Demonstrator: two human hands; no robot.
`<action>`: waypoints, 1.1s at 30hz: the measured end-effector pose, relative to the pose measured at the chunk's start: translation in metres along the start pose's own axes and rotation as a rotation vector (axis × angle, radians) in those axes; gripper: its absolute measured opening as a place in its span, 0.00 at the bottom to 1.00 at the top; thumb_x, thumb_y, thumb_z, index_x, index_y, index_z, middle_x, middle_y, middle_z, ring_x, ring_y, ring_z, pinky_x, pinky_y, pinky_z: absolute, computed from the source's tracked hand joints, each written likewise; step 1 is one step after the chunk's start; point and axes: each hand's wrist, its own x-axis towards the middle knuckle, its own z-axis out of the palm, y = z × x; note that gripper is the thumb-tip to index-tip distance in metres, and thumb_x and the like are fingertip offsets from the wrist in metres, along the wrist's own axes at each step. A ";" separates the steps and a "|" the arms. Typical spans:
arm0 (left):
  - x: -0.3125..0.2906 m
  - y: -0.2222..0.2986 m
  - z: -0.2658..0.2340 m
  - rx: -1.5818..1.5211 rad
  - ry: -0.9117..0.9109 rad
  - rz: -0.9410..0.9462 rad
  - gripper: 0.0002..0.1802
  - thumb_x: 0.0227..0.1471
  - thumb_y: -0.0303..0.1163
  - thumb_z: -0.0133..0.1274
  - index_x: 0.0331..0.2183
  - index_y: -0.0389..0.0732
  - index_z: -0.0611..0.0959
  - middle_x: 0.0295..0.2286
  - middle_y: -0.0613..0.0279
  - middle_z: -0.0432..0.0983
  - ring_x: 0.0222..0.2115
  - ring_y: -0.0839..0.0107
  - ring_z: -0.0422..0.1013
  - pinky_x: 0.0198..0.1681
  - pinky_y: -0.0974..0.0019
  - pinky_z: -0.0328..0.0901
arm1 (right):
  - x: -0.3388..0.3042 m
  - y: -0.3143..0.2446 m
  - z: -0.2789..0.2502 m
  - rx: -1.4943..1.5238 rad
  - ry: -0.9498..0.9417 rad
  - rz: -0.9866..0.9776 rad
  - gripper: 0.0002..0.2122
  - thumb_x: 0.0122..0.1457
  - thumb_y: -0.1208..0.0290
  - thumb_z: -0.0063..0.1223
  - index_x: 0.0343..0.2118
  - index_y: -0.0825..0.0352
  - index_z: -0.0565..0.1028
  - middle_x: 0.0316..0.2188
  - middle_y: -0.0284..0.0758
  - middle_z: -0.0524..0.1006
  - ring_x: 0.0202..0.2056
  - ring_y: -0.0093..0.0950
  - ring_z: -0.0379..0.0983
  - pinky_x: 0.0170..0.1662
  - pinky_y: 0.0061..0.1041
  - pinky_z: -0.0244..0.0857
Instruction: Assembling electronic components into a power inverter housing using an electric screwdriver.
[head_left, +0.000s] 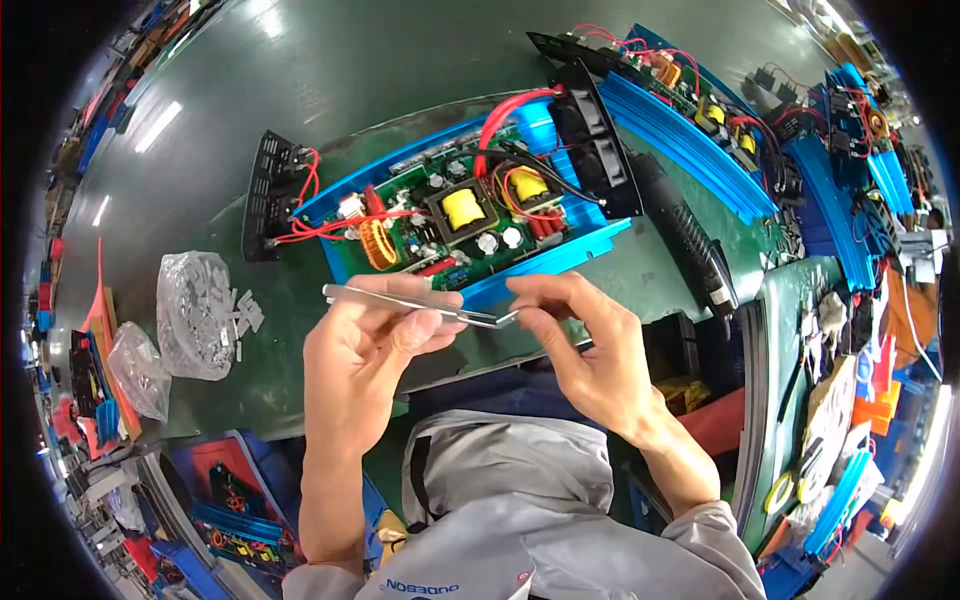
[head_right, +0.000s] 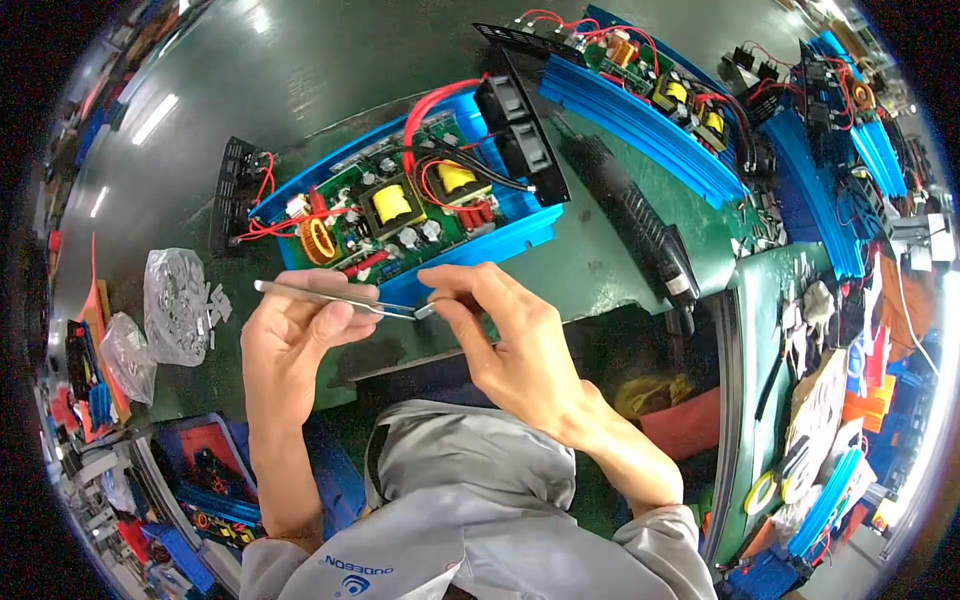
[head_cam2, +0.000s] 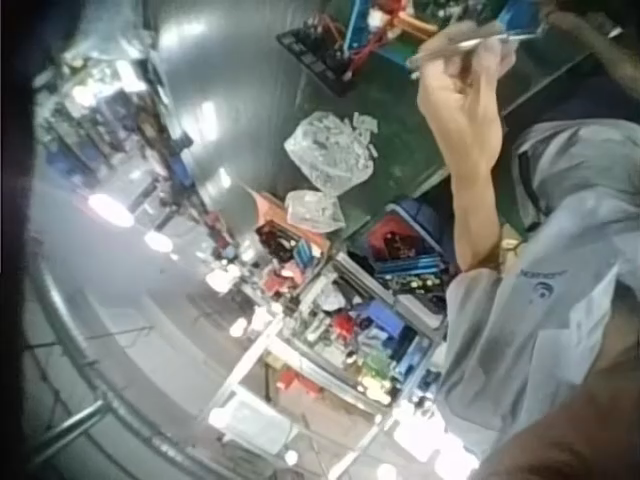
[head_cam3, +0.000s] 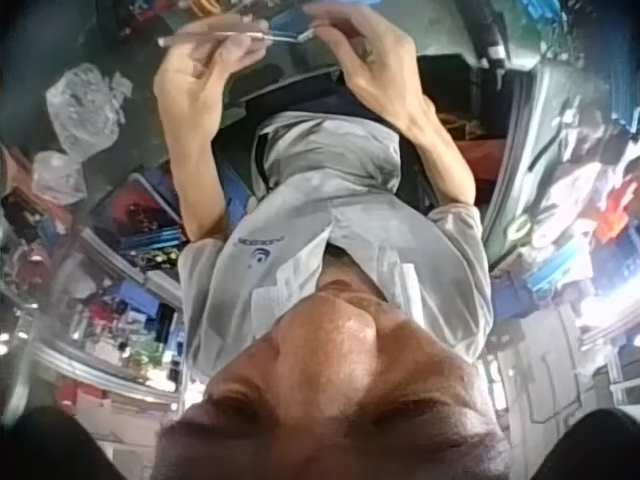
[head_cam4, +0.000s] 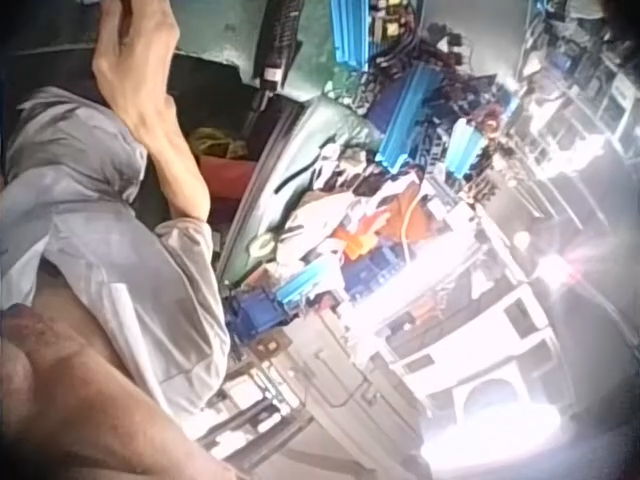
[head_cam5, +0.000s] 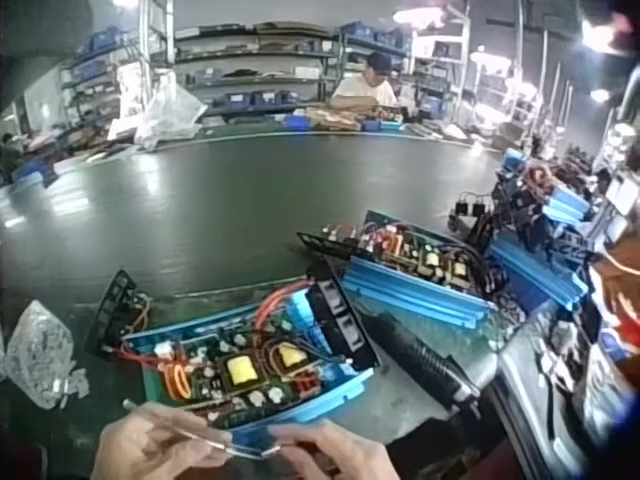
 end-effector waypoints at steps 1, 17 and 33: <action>-0.001 -0.003 0.002 0.006 0.010 -0.009 0.16 0.59 0.25 0.58 0.46 0.29 0.75 0.40 0.46 0.80 0.40 0.63 0.79 0.45 0.61 0.77 | -0.001 0.000 0.001 0.021 0.000 0.009 0.11 0.62 0.80 0.56 0.47 0.69 0.78 0.34 0.35 0.81 0.35 0.23 0.77 0.42 0.24 0.70; 0.014 -0.033 -0.007 0.623 0.219 0.563 0.07 0.59 0.21 0.55 0.40 0.31 0.77 0.36 0.54 0.79 0.35 0.70 0.78 0.41 0.69 0.72 | -0.037 0.080 -0.115 -0.963 0.436 -0.155 0.25 0.53 0.73 0.64 0.56 0.61 0.73 0.44 0.38 0.76 0.44 0.41 0.73 0.49 0.35 0.68; 0.028 -0.045 0.007 0.879 0.263 0.634 0.10 0.58 0.22 0.58 0.42 0.27 0.79 0.36 0.50 0.81 0.34 0.70 0.77 0.41 0.70 0.73 | -0.158 0.058 0.020 0.286 -0.033 0.397 0.27 0.60 0.61 0.62 0.56 0.68 0.64 0.29 0.46 0.78 0.32 0.43 0.80 0.34 0.36 0.70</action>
